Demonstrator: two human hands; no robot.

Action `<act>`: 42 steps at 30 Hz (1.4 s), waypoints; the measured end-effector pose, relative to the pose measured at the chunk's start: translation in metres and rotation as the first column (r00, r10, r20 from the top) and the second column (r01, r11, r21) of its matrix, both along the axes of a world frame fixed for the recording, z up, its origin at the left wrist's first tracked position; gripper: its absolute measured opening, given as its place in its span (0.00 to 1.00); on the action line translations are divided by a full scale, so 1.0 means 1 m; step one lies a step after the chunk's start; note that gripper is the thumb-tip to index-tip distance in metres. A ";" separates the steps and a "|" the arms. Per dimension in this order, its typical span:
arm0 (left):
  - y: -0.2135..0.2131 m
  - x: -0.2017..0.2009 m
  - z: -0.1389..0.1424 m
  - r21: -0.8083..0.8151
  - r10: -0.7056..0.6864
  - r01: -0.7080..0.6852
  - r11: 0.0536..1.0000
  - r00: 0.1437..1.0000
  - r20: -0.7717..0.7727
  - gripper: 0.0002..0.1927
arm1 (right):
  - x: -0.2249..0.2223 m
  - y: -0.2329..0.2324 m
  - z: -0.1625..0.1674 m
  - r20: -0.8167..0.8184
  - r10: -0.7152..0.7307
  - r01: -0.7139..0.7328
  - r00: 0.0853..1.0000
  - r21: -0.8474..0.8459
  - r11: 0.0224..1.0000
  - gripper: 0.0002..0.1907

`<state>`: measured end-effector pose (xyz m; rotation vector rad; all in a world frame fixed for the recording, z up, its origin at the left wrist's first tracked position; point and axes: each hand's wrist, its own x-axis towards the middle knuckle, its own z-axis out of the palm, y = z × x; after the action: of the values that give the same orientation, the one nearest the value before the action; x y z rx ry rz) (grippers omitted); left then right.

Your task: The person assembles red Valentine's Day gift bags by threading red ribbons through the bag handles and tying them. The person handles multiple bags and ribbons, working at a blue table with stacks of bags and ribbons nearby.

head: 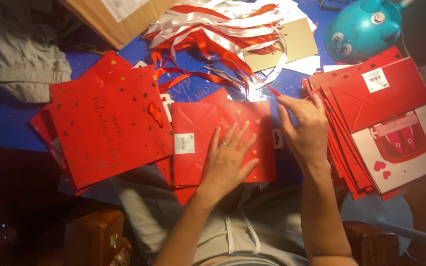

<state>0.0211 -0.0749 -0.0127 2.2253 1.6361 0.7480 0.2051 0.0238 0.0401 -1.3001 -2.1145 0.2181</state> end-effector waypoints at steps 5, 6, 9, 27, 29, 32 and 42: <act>-0.002 -0.017 0.004 0.003 -0.024 0.024 1.000 0.999 0.049 0.28 | 0.033 -0.038 0.007 -0.514 -0.011 -0.116 0.858 -0.215 0.970 0.14; -0.003 -0.020 0.004 -0.001 -0.016 0.016 1.000 0.999 0.042 0.28 | 0.042 -0.047 0.008 -0.590 -0.173 -0.007 0.789 -0.289 0.957 0.15; -0.007 -0.024 0.004 -0.014 -0.005 0.005 1.000 1.000 0.031 0.28 | 0.070 -0.069 0.015 -0.860 -0.045 -0.075 0.509 -0.097 0.992 0.14; -0.011 0.038 0.020 -0.117 0.228 -0.266 0.957 0.936 -0.268 0.52 | 0.026 -0.088 -0.005 -0.531 0.119 -0.262 0.839 -0.204 0.943 0.11; -0.012 0.039 0.018 -0.108 0.234 -0.272 0.956 0.932 -0.276 0.44 | 0.041 -0.096 -0.011 -0.706 -0.003 -0.219 0.708 -0.224 0.950 0.16; -0.014 0.039 0.014 -0.109 0.218 -0.247 0.963 0.949 -0.227 0.38 | 0.073 -0.094 -0.013 -0.922 0.059 -0.262 0.383 -0.047 0.964 0.22; -0.016 0.026 0.006 0.000 0.201 -0.203 0.979 0.973 -0.110 0.39 | 0.080 -0.070 -0.020 -0.838 0.121 -0.843 -0.533 0.512 -0.167 0.09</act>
<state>0.0470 -0.0909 -0.0069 2.1487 1.9370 0.6729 0.2853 -0.0459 0.0202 0.8338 -1.1040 2.0548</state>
